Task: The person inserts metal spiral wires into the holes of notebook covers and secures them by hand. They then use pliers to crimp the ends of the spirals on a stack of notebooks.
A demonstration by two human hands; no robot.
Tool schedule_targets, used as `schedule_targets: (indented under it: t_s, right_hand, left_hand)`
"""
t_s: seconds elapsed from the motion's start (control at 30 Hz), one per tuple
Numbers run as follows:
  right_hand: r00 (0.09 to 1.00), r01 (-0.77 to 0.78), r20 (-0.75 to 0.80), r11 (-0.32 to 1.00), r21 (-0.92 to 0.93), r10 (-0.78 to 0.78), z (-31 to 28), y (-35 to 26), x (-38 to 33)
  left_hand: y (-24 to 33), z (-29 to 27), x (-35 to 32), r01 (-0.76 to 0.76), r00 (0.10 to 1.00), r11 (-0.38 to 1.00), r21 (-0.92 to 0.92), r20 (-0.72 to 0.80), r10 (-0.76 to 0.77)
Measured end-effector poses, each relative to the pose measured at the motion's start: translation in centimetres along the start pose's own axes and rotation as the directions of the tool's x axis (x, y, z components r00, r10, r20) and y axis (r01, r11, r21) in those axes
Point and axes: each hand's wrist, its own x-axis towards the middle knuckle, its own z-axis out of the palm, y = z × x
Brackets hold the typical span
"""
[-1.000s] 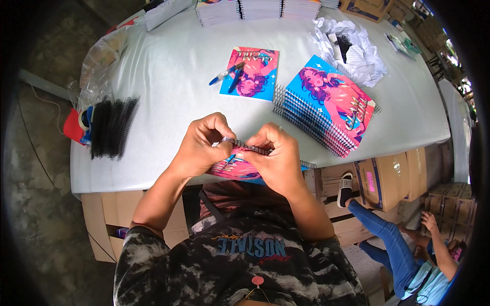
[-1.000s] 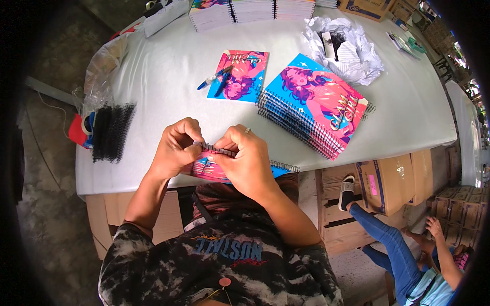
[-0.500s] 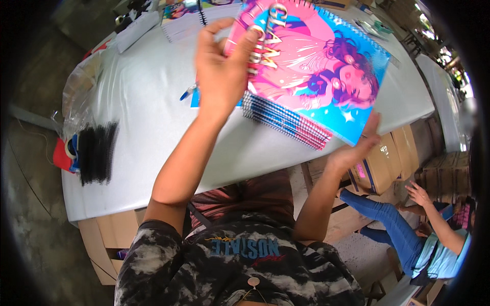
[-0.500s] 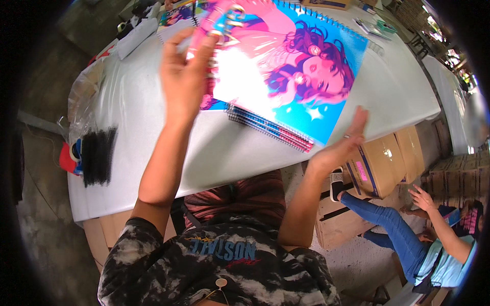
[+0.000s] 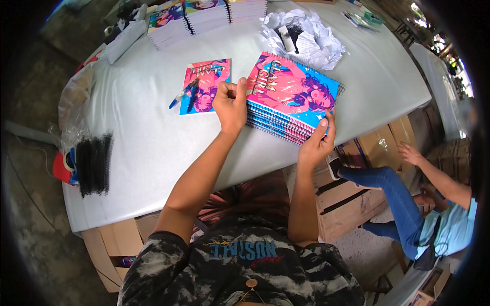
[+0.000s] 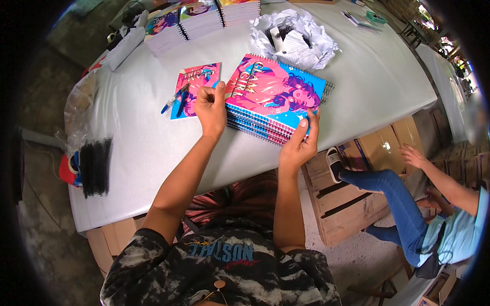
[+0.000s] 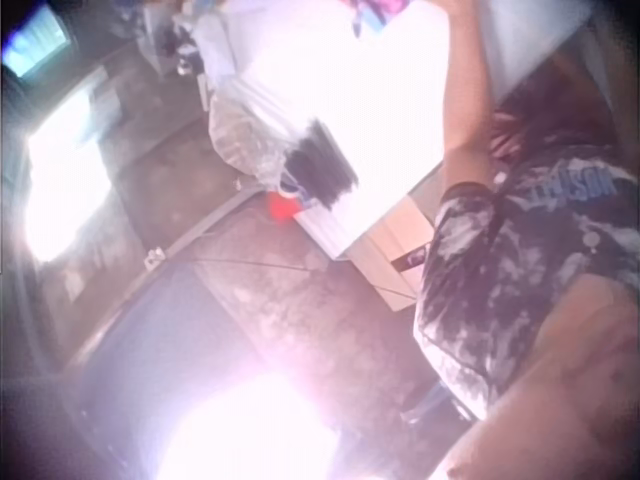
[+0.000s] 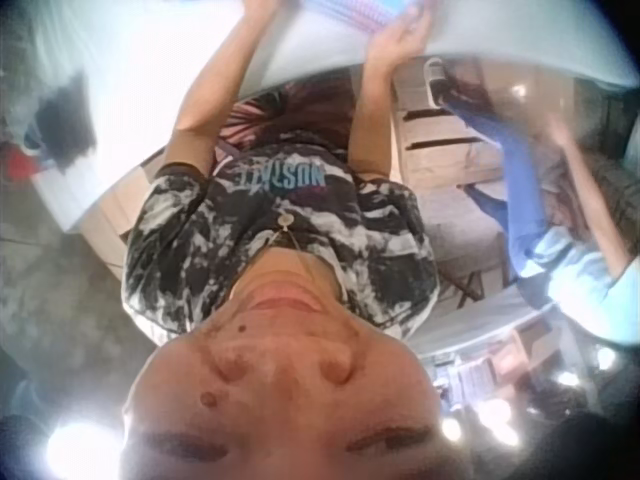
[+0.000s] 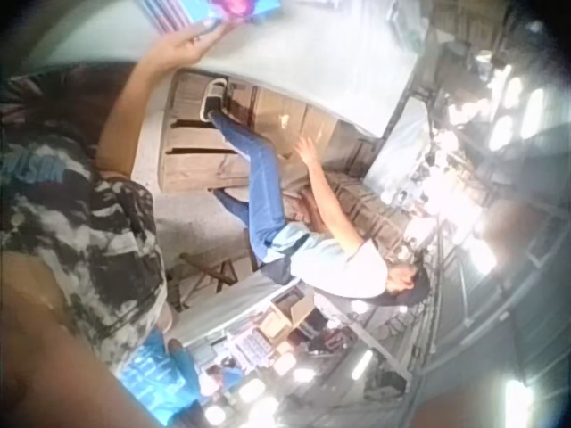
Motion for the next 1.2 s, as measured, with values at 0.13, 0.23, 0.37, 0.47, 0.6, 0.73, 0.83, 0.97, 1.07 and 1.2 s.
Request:
schedule_targets:
  t_s: [0.13,0.23,0.37,0.47,0.6,0.73,0.83,0.97,1.07,1.2]
  right_hand:
    - [0.976,-0.210,-0.026,0.963,0.170,0.217,-1.2,1.3,0.8]
    - [0.792,-0.597,0.136,0.707,0.379,0.596,-3.9,3.2,3.6]
    - [0.571,-0.820,0.457,0.443,0.362,0.682,-4.4,4.6,6.4]
    - [0.573,-0.819,0.495,0.460,0.342,0.653,-2.4,2.1,6.1]
    - [0.632,-0.773,0.508,0.523,0.359,0.585,-2.3,0.0,5.6]
    - [0.633,-0.767,0.495,0.566,0.302,0.595,-2.1,-0.9,5.3]
    - [0.652,-0.754,0.488,0.566,0.333,0.580,-2.0,1.0,5.0]
    - [0.613,-0.778,0.520,0.568,0.269,0.595,-1.9,0.3,5.0]
    - [0.792,-0.611,0.373,0.637,0.470,0.484,-2.8,2.3,3.5]
    - [0.972,-0.177,0.218,0.888,0.424,0.089,-2.3,4.4,-0.7]
  left_hand:
    - [0.4,-1.3,2.1,0.107,0.981,0.993,-0.055,0.166,-0.096]
    - [0.1,-2.7,5.7,0.516,0.688,0.852,0.089,0.550,-0.474]
    - [2.3,-1.8,7.3,0.728,0.154,0.657,0.196,0.887,-0.435]
    - [2.4,-1.6,7.3,0.771,0.135,0.617,0.158,0.906,-0.401]
    - [2.1,-1.4,6.1,0.729,0.261,0.678,0.095,0.877,-0.403]
    - [1.3,-1.2,6.0,0.691,0.212,0.696,0.196,0.865,-0.455]
    - [0.2,-1.0,6.4,0.687,0.195,0.694,0.215,0.866,-0.461]
    - [-1.6,-1.3,6.4,0.691,0.331,0.715,0.107,0.833,-0.444]
    - [-2.2,-1.4,6.3,0.820,0.428,0.565,-0.091,0.754,-0.498]
    - [-2.9,-1.6,0.7,0.389,0.918,0.776,-0.496,0.139,-0.371]
